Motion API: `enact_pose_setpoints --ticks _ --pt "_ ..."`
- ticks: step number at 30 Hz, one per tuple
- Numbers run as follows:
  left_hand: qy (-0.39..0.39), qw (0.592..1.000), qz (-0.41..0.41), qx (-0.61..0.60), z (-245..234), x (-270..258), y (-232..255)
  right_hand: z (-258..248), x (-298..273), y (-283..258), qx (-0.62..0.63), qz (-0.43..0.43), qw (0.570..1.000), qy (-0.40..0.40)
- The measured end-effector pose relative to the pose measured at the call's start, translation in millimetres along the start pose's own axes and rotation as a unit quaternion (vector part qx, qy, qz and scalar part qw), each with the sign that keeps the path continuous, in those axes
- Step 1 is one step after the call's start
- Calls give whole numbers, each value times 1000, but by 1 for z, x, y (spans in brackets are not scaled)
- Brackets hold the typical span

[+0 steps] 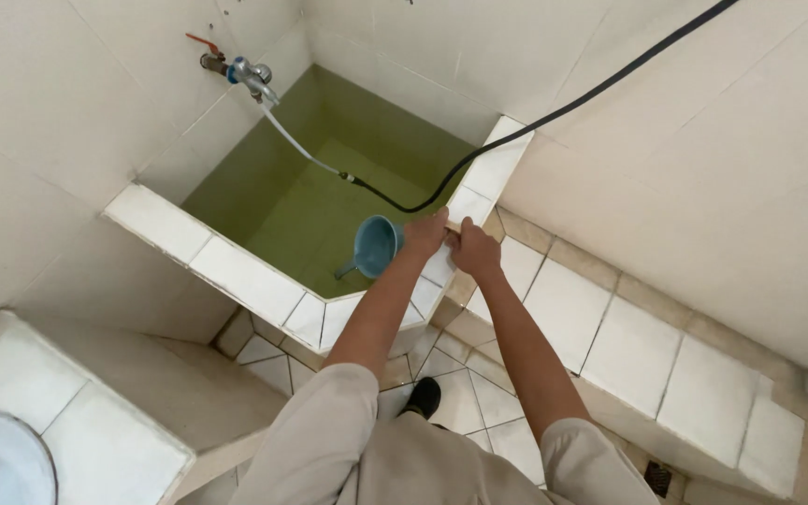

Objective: Scrubbing the edges of a tiled water basin and a bathroom wall using a cloth and a brush

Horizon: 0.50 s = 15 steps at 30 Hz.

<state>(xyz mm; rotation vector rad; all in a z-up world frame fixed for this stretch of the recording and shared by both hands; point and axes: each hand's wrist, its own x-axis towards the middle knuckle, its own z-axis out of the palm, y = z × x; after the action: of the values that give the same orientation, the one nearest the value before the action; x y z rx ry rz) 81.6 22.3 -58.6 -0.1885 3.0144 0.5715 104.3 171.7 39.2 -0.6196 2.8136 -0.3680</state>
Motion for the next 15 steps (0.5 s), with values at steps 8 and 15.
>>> enact_pose_setpoints --ticks 8,15 --pt "-35 996 73 -36 -36 -63 -2 1 -37 -20 -32 25 998 -44" --pt "20 994 103 11 -34 -68 -8 11 -49 -33 -3 43 999 -4"
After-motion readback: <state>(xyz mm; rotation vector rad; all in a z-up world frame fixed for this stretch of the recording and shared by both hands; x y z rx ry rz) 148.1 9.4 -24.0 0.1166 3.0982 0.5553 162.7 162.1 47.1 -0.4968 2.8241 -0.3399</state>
